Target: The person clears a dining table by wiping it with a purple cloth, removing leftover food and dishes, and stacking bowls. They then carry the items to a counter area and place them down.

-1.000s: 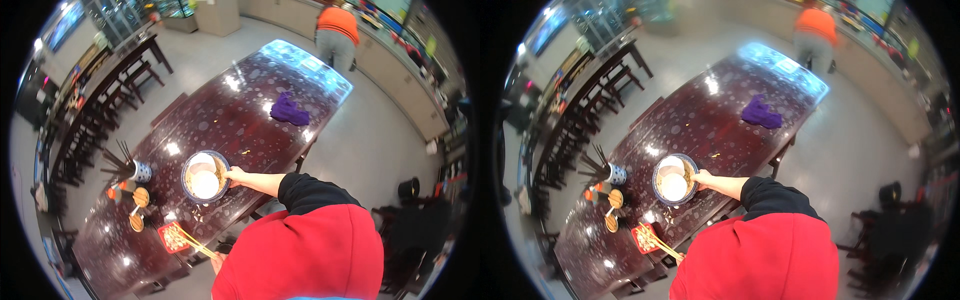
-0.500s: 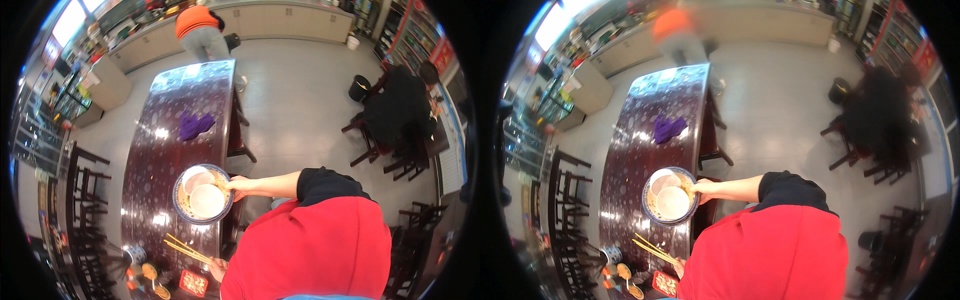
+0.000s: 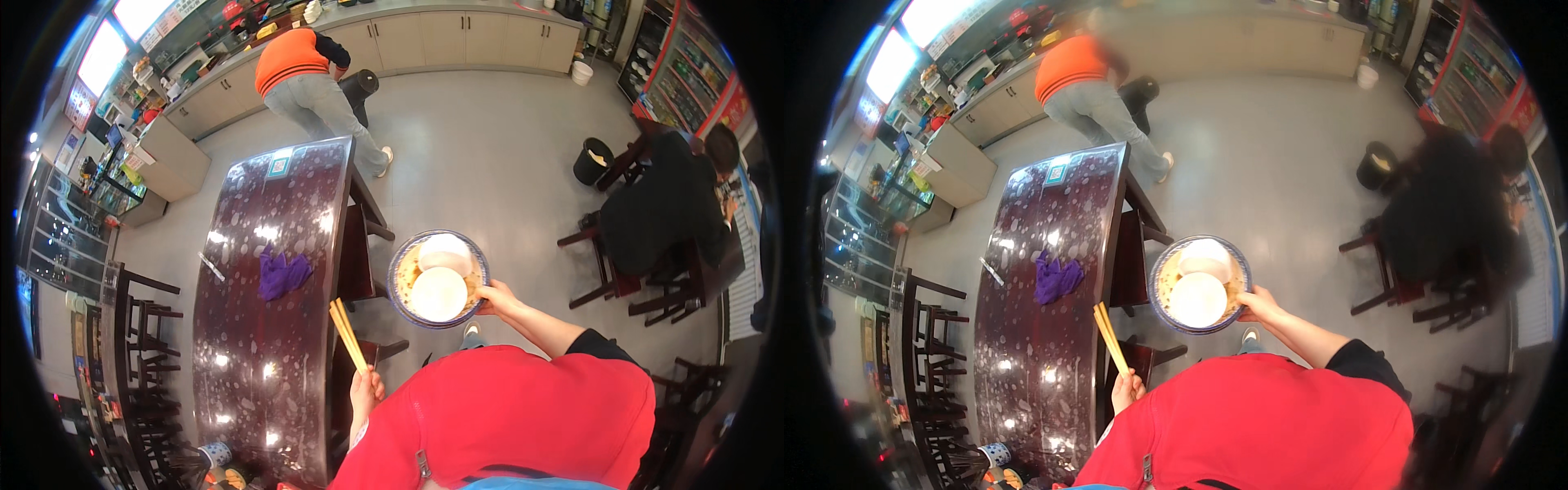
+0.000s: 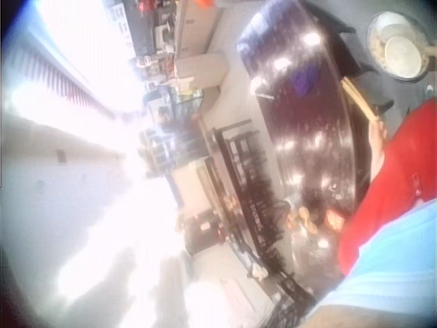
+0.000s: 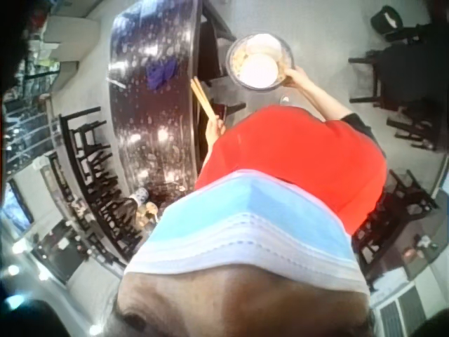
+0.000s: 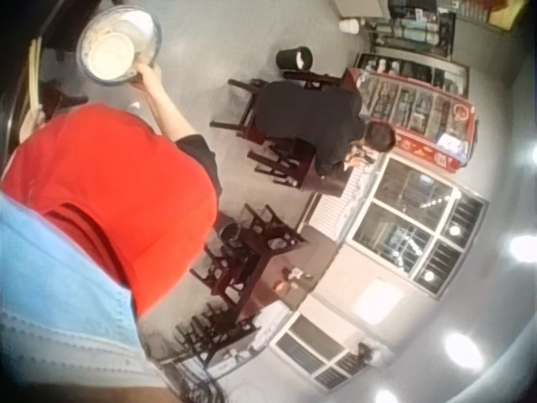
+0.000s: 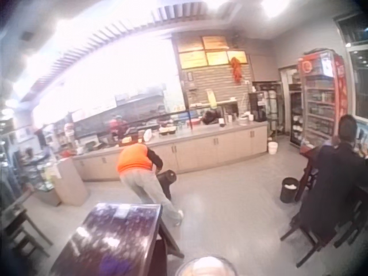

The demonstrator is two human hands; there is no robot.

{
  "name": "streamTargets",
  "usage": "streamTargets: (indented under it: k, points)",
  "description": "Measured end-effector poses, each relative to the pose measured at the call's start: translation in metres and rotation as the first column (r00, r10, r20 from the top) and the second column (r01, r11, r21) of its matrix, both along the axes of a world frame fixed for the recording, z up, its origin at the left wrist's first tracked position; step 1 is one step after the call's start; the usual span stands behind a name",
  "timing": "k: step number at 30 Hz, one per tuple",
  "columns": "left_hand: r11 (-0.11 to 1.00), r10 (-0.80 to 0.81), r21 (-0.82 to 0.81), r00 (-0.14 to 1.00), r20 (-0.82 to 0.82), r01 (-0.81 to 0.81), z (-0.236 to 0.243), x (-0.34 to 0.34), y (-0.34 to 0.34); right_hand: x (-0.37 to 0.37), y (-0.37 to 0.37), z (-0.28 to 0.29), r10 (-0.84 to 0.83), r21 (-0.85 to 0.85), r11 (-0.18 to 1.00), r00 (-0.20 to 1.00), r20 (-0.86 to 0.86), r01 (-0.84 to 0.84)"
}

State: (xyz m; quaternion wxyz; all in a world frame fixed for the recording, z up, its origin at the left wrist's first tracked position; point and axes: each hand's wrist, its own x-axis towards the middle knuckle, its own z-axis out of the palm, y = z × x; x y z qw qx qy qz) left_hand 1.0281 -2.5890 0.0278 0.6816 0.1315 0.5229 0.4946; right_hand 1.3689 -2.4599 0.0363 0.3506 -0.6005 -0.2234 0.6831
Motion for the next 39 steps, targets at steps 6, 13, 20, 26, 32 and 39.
streamTargets:
  k: [6,13,20,26,32,39]
  points:
    - [0.976,-0.219,0.004,0.976,0.006,0.219,0.002,0.087,0.122,0.113,0.071,0.002,-0.081,-0.008,0.997,0.996,0.044,0.081]
    - [0.932,-0.349,-0.095,0.937,0.024,0.349,-0.009,0.136,0.251,0.172,0.156,-0.003,-0.298,-0.004,0.954,0.954,-0.031,0.298]
    - [0.834,-0.551,-0.061,0.826,-0.116,0.548,-0.066,0.159,0.421,0.202,0.238,-0.020,-0.548,-0.028,0.837,0.836,-0.040,0.547]
    - [0.740,-0.673,-0.120,0.730,-0.118,0.662,-0.072,0.190,0.560,0.224,0.301,-0.029,-0.682,-0.021,0.729,0.722,-0.118,0.684]
    - [0.703,-0.711,-0.136,0.692,-0.126,0.698,-0.066,0.279,0.691,0.302,0.387,-0.051,-0.678,-0.050,0.734,0.729,-0.090,0.677]
    - [0.774,-0.630,-0.119,0.776,-0.037,0.622,-0.055,0.412,0.828,0.426,0.520,-0.053,-0.678,-0.022,0.735,0.735,0.008,0.678]
